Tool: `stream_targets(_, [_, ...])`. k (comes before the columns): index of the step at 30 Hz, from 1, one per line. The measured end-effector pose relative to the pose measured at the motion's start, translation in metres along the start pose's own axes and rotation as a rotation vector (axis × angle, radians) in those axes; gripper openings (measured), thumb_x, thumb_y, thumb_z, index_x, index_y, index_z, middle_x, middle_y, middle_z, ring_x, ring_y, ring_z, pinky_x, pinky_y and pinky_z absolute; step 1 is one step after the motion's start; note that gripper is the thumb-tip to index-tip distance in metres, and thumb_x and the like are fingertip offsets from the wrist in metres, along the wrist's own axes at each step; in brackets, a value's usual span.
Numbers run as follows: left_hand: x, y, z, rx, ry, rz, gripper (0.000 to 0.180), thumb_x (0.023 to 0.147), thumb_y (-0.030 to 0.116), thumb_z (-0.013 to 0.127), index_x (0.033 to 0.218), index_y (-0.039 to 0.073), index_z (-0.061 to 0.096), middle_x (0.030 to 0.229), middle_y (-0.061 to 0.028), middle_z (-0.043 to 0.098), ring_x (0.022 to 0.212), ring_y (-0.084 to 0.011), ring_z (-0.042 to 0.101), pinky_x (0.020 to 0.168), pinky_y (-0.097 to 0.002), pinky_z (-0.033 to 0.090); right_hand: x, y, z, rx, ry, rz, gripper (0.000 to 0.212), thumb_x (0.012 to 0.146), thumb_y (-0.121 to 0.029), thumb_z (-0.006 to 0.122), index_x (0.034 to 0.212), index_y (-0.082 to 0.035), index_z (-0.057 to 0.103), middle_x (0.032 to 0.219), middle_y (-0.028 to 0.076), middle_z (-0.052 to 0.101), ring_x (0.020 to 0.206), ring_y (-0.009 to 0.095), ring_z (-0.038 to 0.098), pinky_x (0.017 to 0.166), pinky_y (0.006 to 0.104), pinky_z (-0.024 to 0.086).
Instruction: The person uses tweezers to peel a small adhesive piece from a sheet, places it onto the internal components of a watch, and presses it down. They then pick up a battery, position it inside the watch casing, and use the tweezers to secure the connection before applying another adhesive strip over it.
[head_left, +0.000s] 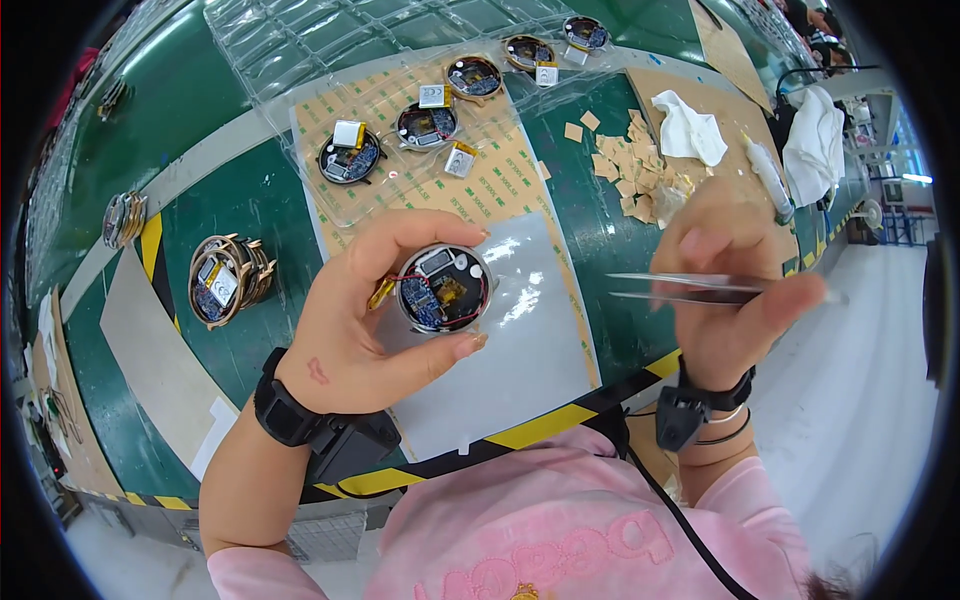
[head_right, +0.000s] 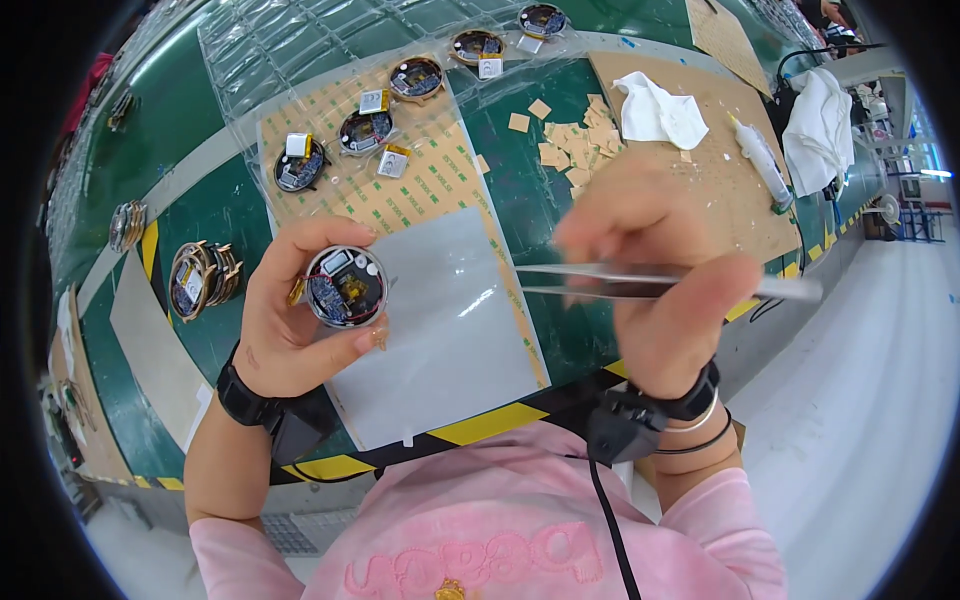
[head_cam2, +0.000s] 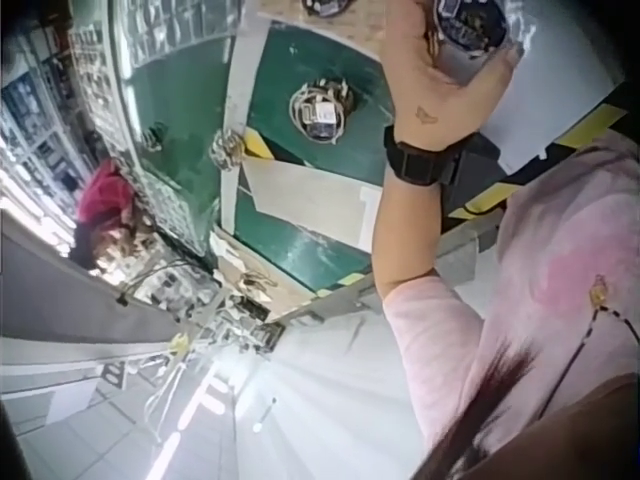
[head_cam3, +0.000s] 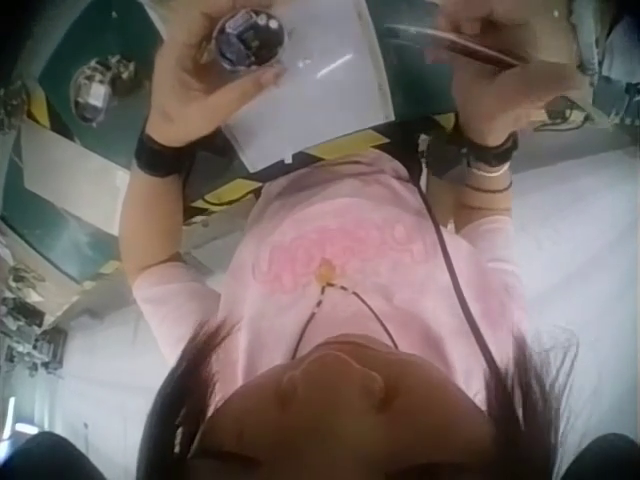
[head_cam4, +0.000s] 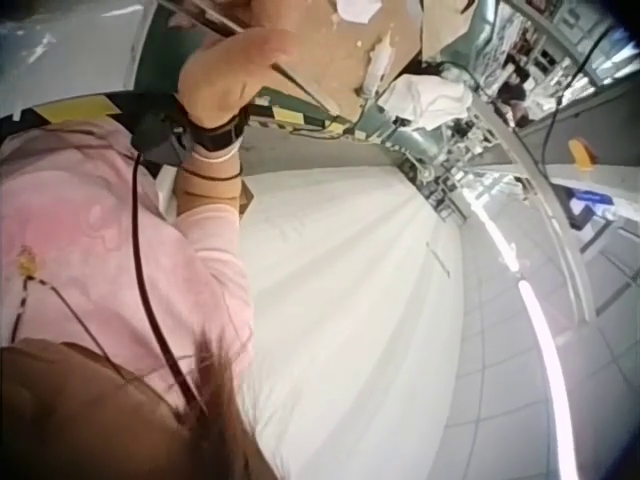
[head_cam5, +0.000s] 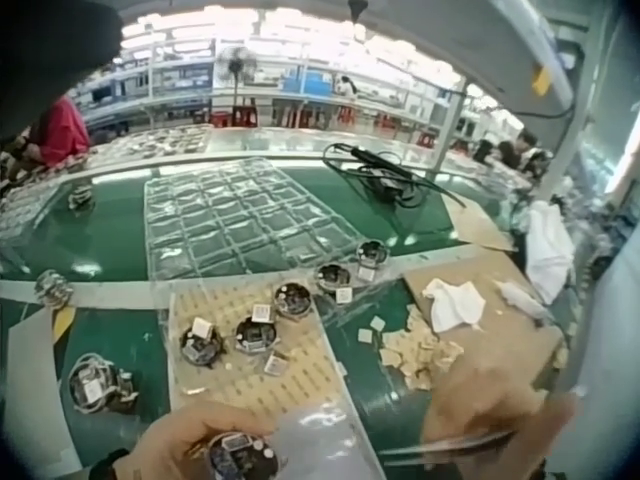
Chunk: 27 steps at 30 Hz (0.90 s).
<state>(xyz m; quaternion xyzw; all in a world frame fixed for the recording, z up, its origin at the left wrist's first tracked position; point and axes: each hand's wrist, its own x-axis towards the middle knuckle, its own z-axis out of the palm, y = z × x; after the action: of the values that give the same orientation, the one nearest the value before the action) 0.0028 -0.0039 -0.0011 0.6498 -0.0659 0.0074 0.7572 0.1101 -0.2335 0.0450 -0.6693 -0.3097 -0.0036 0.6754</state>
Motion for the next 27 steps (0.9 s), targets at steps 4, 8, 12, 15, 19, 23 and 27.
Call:
stream_targets(4, [0.001,0.003,-0.001,0.050,-0.024,0.015,0.055,0.068,-0.004,0.071,0.120,0.001,0.052,0.115,-0.0080,0.055,0.104,-0.0156,0.057,0.089,-0.0276,0.044,0.010,0.006,0.011,0.103,-0.408,0.012,0.037,0.087,-0.040,0.063,0.083,-0.004,0.057,0.076,0.005,0.048,0.063,0.013,0.050,0.060,0.0246,0.040])
stream_targets(8, [0.006,0.002,-0.003,0.150,-0.050,0.105,0.058,0.066,-0.003,0.074,0.119,-0.001,0.051,0.114,-0.0098,0.055,0.102,-0.0159,0.057,0.086,-0.0261,0.045,0.008,0.003,0.027,0.106,-0.488,0.165,0.027,0.075,-0.021,0.076,0.082,-0.004,0.056,0.083,0.010,0.052,0.060,0.016,0.055,0.062,0.0248,0.046])
stream_targets(12, [0.006,0.000,-0.005,0.231,-0.061,0.142,0.061,0.063,-0.002,0.075,0.118,-0.002,0.050,0.114,-0.0107,0.055,0.104,-0.0160,0.056,0.087,-0.0259,0.045,0.010,0.006,0.029,0.050,-0.454,0.211,0.026,0.068,-0.008,0.078,0.083,-0.002,0.057,0.084,0.013,0.059,0.066,0.018,0.058,0.067,0.0274,0.049])
stream_targets(15, [0.006,0.000,-0.005,0.238,-0.064,0.135,0.061,0.062,-0.002,0.075,0.118,-0.002,0.051,0.115,-0.0108,0.055,0.105,-0.0162,0.055,0.088,-0.0264,0.044,0.011,0.008,0.027,-0.017,-0.474,0.139,0.026,0.066,-0.004,0.077,0.083,-0.002,0.057,0.085,0.014,0.061,0.070,0.020,0.060,0.068,0.0285,0.050])
stream_targets(19, [0.006,0.000,-0.006,0.238,-0.066,0.123,0.061,0.061,-0.003,0.075,0.117,-0.001,0.051,0.115,-0.0110,0.055,0.106,-0.0168,0.055,0.089,-0.0266,0.044,0.013,0.010,0.025,-0.049,-0.507,0.073,0.026,0.066,-0.004,0.077,0.084,-0.001,0.058,0.085,0.016,0.063,0.075,0.022,0.062,0.068,0.0285,0.050])
stream_targets(23, [0.008,-0.001,-0.006,0.285,-0.091,0.145,0.061,0.061,-0.003,0.074,0.117,-0.001,0.051,0.115,-0.0109,0.055,0.107,-0.0173,0.055,0.089,-0.0267,0.044,0.015,0.011,0.022,-0.010,-0.543,0.097,0.026,0.066,-0.003,0.077,0.085,-0.001,0.059,0.084,0.016,0.063,0.074,0.022,0.063,0.067,0.0277,0.050])
stream_targets(27, [0.007,-0.003,-0.007,0.301,-0.093,0.166,0.060,0.061,-0.003,0.074,0.116,-0.001,0.051,0.116,-0.0111,0.055,0.107,-0.0177,0.055,0.089,-0.0268,0.044,0.014,0.015,0.022,0.049,-0.556,0.123,0.025,0.067,-0.002,0.076,0.084,-0.001,0.059,0.084,0.016,0.063,0.074,0.021,0.063,0.065,0.0272,0.050])
